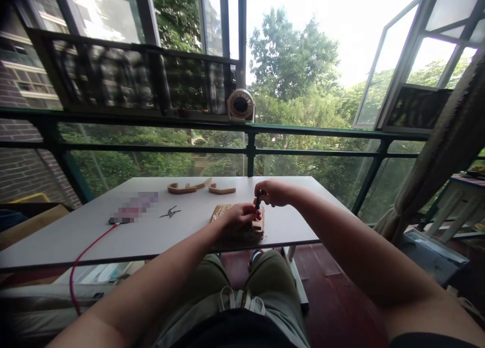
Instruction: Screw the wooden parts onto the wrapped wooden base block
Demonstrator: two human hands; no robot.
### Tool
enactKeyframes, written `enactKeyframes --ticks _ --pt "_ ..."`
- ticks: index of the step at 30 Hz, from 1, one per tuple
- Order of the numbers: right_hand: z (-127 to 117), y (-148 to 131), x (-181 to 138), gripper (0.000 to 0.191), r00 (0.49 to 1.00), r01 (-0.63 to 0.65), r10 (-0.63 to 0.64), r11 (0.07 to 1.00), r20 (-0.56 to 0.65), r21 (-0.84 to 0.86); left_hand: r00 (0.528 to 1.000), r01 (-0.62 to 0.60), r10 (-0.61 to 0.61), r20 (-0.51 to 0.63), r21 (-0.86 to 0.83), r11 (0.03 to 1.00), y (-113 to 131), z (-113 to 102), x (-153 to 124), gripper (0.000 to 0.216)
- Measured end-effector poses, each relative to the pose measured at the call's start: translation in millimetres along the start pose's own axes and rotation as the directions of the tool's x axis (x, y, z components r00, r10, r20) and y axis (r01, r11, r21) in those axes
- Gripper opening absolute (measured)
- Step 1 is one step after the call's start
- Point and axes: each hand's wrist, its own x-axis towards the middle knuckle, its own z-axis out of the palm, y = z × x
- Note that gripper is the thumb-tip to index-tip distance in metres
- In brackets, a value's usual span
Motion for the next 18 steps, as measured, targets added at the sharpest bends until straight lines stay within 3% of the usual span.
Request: enactKeyframes --ticks 5,9,14,18 --pt "12.0 4.6 -4.6 0.015 0.998 0.016 -0.009 0.992 -0.056 0.124 1.0 -0.009 0.008 0.015 0.045 0.999 1.1 1.5 -4.4 0.032" --pt "28.0 3.7 -1.1 0.021 0.975 -0.048 0.082 0.985 -0.205 0.166 1.0 0.003 -0.004 0.023 0.036 0.999 2.2 0.1 -4.7 0.031" --pt "57.4 0.8 13.6 0.027 0.845 -0.077 0.166 0.978 -0.509 0.192 0.999 -0.003 0.002 0.032 0.021 1.0 3.5 -1.4 -5.4 0.033" --pt "79.9 -0.2 21.6 0.031 0.747 -0.073 0.266 0.943 -0.609 0.323 0.997 0.04 -0.033 -0.066 0.116 0.992 1.3 -1.3 -5.4 0.036"
